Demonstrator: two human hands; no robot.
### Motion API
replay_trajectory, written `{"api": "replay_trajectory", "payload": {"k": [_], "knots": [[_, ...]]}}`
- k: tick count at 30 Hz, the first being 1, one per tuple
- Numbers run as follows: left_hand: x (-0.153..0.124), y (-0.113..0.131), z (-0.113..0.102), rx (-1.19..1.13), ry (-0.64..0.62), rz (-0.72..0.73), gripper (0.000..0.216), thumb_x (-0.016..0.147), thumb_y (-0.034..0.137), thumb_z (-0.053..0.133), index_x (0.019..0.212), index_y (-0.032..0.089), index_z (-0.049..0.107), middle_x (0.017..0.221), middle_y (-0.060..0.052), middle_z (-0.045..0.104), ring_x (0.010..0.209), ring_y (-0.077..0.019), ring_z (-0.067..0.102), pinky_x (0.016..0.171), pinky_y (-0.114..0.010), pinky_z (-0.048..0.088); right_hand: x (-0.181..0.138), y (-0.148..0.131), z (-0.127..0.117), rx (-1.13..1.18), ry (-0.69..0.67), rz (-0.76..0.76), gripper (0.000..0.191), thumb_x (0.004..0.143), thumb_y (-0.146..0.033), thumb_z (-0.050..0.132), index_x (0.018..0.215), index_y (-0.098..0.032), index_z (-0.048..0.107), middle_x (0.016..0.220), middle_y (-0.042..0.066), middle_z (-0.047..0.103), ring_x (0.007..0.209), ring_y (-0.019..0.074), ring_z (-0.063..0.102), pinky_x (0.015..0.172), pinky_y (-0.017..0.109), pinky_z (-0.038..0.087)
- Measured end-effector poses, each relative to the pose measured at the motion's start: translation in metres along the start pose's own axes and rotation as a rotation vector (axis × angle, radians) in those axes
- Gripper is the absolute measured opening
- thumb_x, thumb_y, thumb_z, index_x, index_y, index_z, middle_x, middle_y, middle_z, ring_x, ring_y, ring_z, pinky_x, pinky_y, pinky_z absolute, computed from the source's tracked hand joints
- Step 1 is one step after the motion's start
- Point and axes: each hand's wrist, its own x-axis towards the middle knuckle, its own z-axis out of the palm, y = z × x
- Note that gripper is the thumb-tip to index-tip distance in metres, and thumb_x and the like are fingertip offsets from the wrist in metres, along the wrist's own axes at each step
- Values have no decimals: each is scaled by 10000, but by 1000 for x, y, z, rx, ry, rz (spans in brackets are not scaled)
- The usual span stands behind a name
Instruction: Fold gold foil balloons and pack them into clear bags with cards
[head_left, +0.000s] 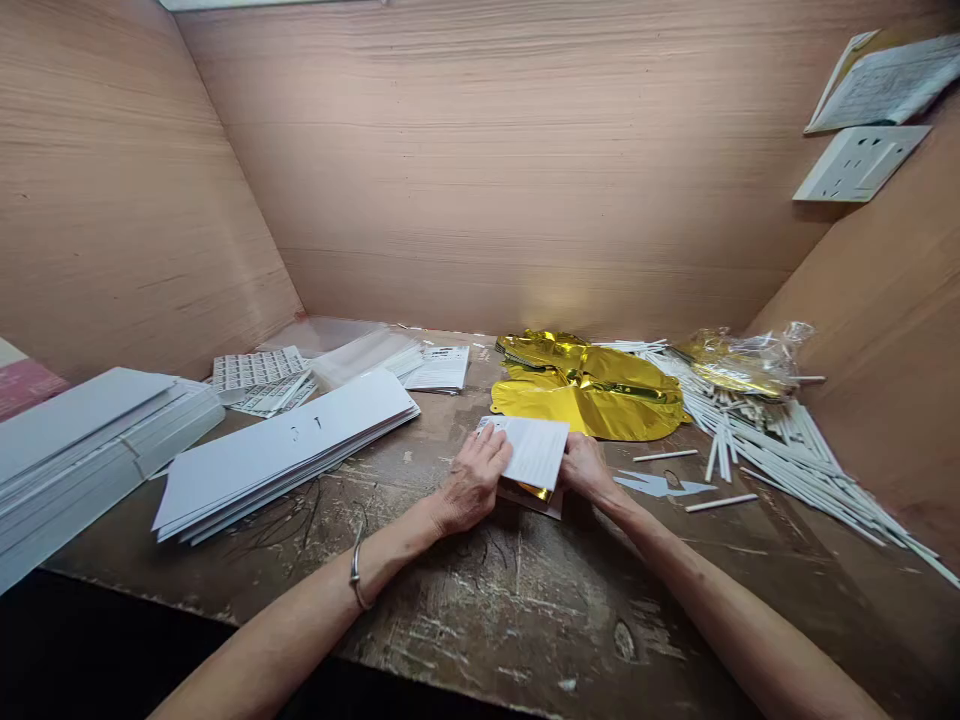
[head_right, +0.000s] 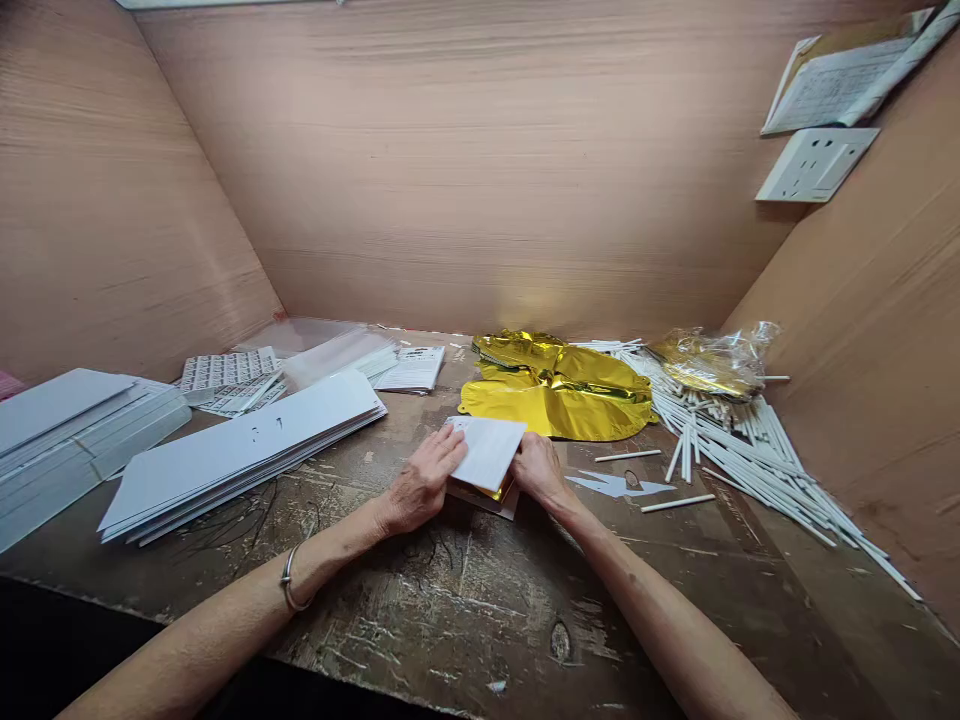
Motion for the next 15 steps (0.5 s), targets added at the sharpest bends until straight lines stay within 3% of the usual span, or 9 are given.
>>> {"api": "replay_trajectory", "payload": {"k": [3,6,8,10,12,13,15], "knots": [[-1,5,6,141,-237,55,399,780,144,381,1173,80,411,1274,-188,392,1246,-301,244,992,-512,204,4,6,1,200,-179,60,219,691,-225,459,754,-145,653,572,30,620,509,136,559,429,183,323],[-2,7,7,150,-324,58,408,835,336,363,1160,95,414,1275,-185,388,1236,-314,259,993,-522,178,10,13,-6,241,-327,85,247,703,-204,428,819,-153,640,575,17,611,476,121,533,424,186,335],[-2,8,5,133,-336,54,485,830,448,339,1153,95,421,1274,-186,388,1234,-321,259,995,-516,173,12,14,-15,55,-212,45,207,696,-227,470,785,-141,637,631,45,608,574,146,551,489,205,365],[-1,8,4,117,-332,47,547,814,510,329,1154,91,422,1274,-190,387,1233,-325,258,994,-513,170,13,13,-23,-140,19,-24,194,696,-220,492,804,-125,622,757,86,599,704,176,550,587,236,385],[-1,9,3,101,-321,36,563,806,527,332,1153,93,425,1268,-191,394,1233,-322,258,993,-512,166,10,10,-25,-195,175,-156,201,733,-201,461,864,-122,592,869,107,565,798,176,528,676,250,381],[-1,9,3,91,-313,29,564,801,532,340,1148,97,431,1262,-190,401,1231,-320,262,991,-513,167,9,9,-23,-177,167,-237,192,754,-200,442,869,-128,577,876,99,553,804,164,519,694,246,376],[-1,10,3,58,-295,29,550,789,539,364,1125,113,453,1247,-178,421,1224,-311,279,988,-507,179,6,7,-16,-126,31,-357,154,778,-234,434,828,-148,551,823,67,542,755,138,506,673,233,369]]}}
